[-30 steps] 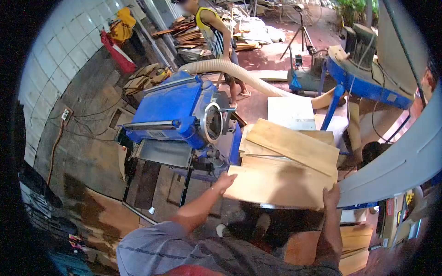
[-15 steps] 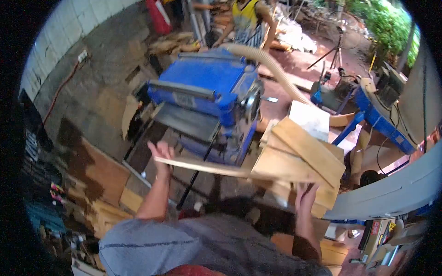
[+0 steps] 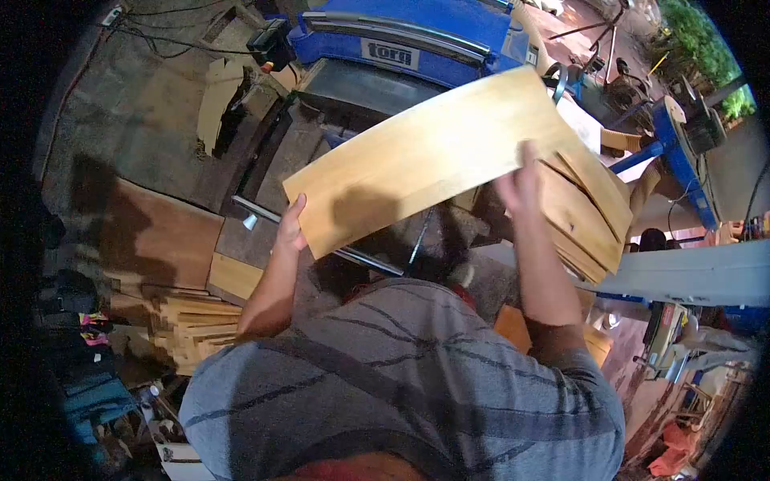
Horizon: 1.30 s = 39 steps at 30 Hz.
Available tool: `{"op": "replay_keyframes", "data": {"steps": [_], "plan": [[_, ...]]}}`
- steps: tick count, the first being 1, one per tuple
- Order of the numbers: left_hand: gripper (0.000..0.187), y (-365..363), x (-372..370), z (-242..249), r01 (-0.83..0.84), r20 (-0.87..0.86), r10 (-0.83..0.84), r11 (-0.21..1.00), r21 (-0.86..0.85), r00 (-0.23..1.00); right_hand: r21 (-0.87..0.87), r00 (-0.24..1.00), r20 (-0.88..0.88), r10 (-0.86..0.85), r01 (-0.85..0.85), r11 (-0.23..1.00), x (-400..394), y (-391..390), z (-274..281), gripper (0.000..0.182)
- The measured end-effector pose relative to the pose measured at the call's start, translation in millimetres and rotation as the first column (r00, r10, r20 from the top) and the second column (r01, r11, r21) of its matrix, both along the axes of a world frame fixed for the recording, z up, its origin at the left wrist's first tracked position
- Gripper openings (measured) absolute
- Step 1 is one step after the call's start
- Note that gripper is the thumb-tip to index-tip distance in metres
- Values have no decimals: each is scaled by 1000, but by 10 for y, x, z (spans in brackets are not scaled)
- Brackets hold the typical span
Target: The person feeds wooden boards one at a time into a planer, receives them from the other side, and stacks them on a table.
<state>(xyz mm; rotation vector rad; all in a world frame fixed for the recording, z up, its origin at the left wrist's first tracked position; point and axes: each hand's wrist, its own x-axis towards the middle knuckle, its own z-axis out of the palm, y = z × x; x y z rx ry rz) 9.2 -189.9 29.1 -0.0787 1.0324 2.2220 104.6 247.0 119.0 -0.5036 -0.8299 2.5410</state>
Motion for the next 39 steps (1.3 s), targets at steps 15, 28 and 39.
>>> {"op": "replay_keyframes", "data": {"steps": [15,28,39], "plan": [[65,-724,690,-792,-340,180,332,940,13,926,30,588,484,648,-752,659,-841,-1866,-1218,33],[49,158,-302,-657,-419,303,447,895,-156,842,492,747,658,-95,-522,-697,37,-1529,-1356,46],[48,534,-284,-1200,-409,315,396,912,-29,862,523,782,619,-77,-483,-702,22,-1515,-1425,41]]}}
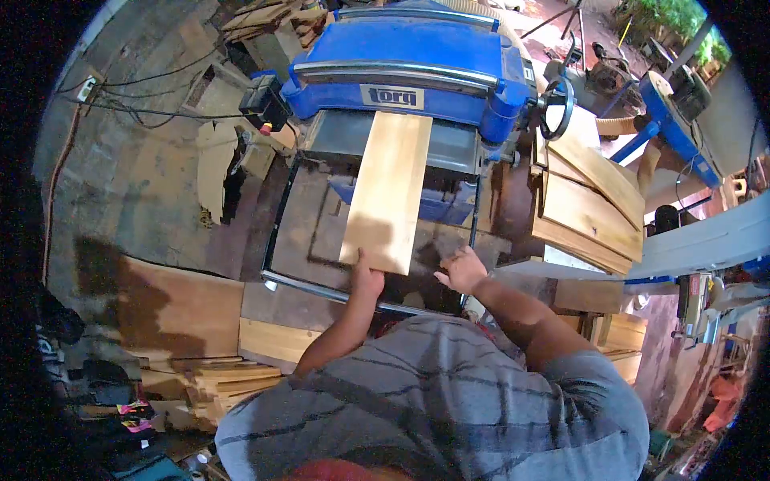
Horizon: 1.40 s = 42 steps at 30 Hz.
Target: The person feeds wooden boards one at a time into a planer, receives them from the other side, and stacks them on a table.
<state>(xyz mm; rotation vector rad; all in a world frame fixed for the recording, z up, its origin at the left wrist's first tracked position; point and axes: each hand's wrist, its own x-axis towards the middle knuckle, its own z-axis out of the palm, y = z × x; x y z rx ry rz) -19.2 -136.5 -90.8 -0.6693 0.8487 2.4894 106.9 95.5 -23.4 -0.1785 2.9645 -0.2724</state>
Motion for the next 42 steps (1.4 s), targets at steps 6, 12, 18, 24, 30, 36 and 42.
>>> {"op": "replay_keyframes", "data": {"steps": [6,12,18,24,30,36,42], "plan": [[56,216,-221,-326,53,-36,-57,993,-102,998,-84,994,-106,1,-10,996,28,-12,135,39],[67,543,-427,-184,-125,44,147,940,-318,988,11,998,-65,15,-14,1000,38,-2,12,39],[76,654,-337,612,5,70,28,901,-435,997,-35,997,-74,14,-17,999,81,7,-13,36],[79,721,-580,170,2,7,2,861,-509,1000,-519,1000,-22,-1,-11,855,23,176,-169,32],[72,637,-797,-58,120,-76,-173,882,-456,982,-729,871,-243,-427,127,673,517,457,94,25],[70,1067,-511,8,237,29,-247,876,-420,968,-831,633,78,-771,468,300,1202,1882,-338,28],[48,2478,430,352,519,86,-642,526,-674,762,-638,381,-154,-911,666,386,1534,3891,-631,25]]}}
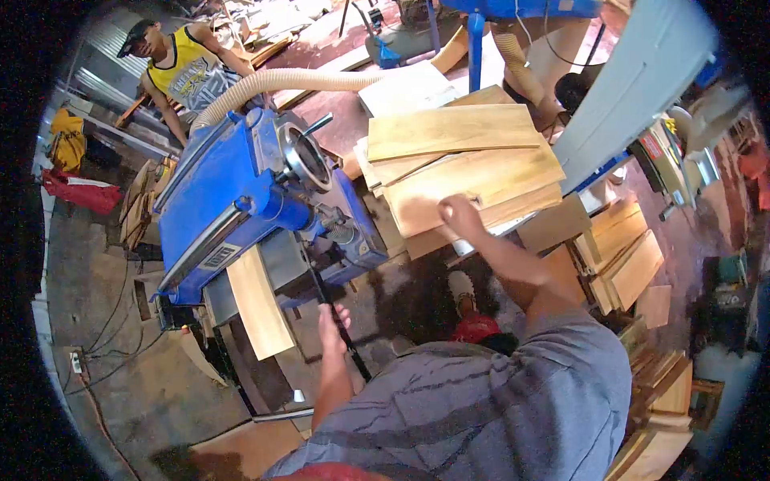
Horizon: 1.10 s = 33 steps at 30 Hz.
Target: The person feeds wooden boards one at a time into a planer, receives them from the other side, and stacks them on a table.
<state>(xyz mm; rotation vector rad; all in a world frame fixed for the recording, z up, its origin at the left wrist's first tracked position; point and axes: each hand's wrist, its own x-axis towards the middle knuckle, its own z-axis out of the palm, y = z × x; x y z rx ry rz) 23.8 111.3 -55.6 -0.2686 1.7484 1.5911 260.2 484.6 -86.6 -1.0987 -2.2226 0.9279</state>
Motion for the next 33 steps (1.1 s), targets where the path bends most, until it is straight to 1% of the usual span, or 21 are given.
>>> {"op": "replay_keyframes", "data": {"steps": [1,2,4,6,7,10,12,14,17,20,22,23,24,25,26,27,29,30,31,32,33], "plan": [[40,146,60,8,202,-257,-278,937,-286,926,105,1000,-14,0,1,995,0,312,-78,23],[38,99,-30,-305,144,-526,-417,864,-483,741,222,999,-3,-34,34,974,-35,566,-57,24],[36,173,-60,-378,75,-584,-390,869,-489,712,326,988,153,12,-61,943,-123,1157,-199,36],[35,170,-122,-389,57,-551,-466,796,-602,692,252,986,160,46,-86,964,-208,1557,-266,44],[34,181,-137,-381,43,-517,-538,720,-693,666,336,971,237,-10,-72,939,-253,1726,-280,42],[35,371,19,-96,20,-522,-389,815,-579,759,418,902,425,-80,-117,901,-277,2026,-375,48],[34,414,27,-74,6,-513,-375,812,-584,772,418,839,538,-85,-178,891,-285,2160,-413,57],[33,368,29,-132,-15,-502,-351,808,-589,791,240,737,676,-15,-201,950,-300,2194,-339,69],[29,232,-17,-277,-26,-488,-465,704,-710,739,236,670,743,-7,-252,938,-332,2137,-256,69],[30,347,-52,-206,-42,-470,-467,674,-737,749,277,764,645,14,-252,927,-308,2211,-431,67],[32,433,92,41,-98,-489,-574,578,-810,657,291,768,639,40,-291,911,-289,2244,-218,61],[37,380,53,-30,-38,-463,-517,637,-770,720,437,879,472,59,-292,850,-174,2236,-174,53],[37,382,70,-14,-84,-501,-470,663,-744,726,300,858,485,172,-348,888,-154,2250,142,30],[39,421,82,14,-69,-452,-523,596,-800,723,397,904,364,225,-369,841,-92,2274,284,21],[41,438,71,42,-50,-390,-570,519,-853,724,459,935,279,220,-330,825,-12,2221,423,30],[44,363,28,-18,7,-377,-568,559,-829,731,398,927,259,272,-359,845,59,2051,791,28],[45,355,99,81,-19,-391,-539,569,-822,746,116,902,285,323,-367,923,275,1926,979,18],[45,412,88,117,-17,-387,-546,563,-826,743,164,878,330,347,-415,895,364,1574,1561,25],[48,407,74,96,-4,-395,-509,609,-793,765,-93,944,8,329,-326,941,481,1718,972,31],[48,437,61,129,-17,-418,-492,632,-775,764,-729,975,-222,-13,-157,667,474,1312,1477,32],[50,439,85,201,-19,-434,-493,644,-765,754,-115,917,166,362,-347,931,623,1216,1518,30]]}}
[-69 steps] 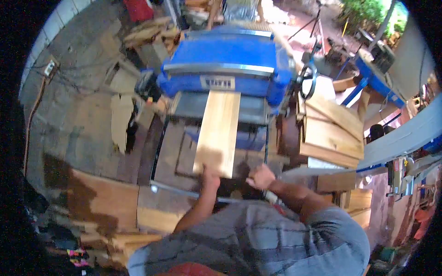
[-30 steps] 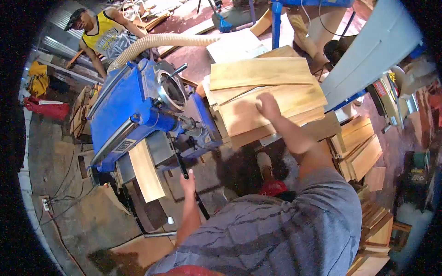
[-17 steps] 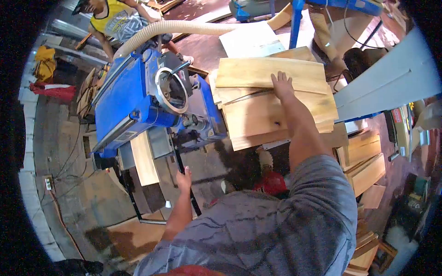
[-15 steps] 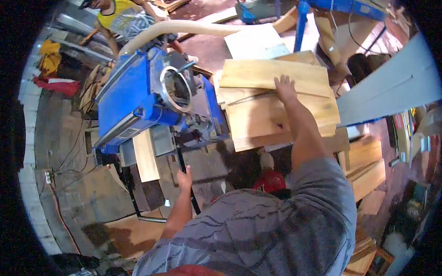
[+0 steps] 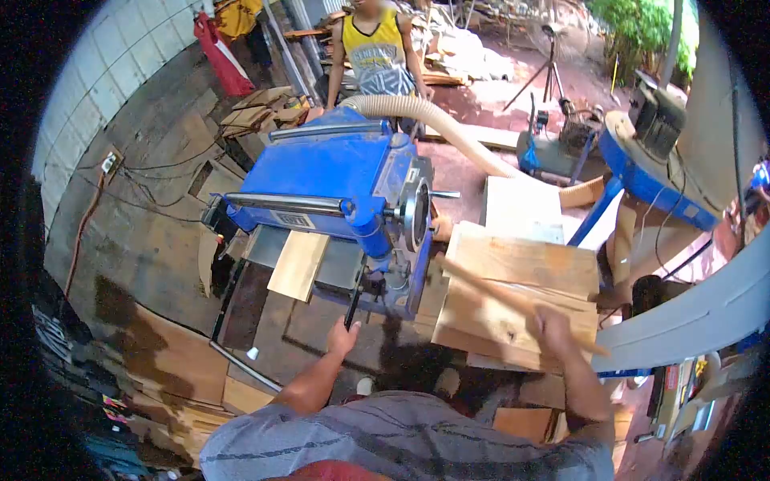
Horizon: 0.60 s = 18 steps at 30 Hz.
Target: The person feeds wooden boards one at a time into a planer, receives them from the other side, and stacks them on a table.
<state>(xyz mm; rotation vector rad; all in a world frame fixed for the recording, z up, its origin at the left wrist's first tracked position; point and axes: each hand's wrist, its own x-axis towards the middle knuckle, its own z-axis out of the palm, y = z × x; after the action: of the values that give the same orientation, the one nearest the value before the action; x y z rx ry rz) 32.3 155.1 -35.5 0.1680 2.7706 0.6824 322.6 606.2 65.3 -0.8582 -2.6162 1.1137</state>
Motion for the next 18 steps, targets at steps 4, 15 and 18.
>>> {"op": "replay_keyframes", "data": {"steps": [4,15,18], "plan": [[53,-143,52,-86,134,-320,-57,965,224,946,-67,970,162,182,-173,983,214,-673,-35,25],[82,-1430,71,606,-565,744,-292,503,654,602,442,833,262,487,-552,707,-255,-2314,563,27],[90,-1704,178,521,-651,772,-571,477,590,281,492,788,381,483,-615,616,-329,-2677,1207,29]]}}
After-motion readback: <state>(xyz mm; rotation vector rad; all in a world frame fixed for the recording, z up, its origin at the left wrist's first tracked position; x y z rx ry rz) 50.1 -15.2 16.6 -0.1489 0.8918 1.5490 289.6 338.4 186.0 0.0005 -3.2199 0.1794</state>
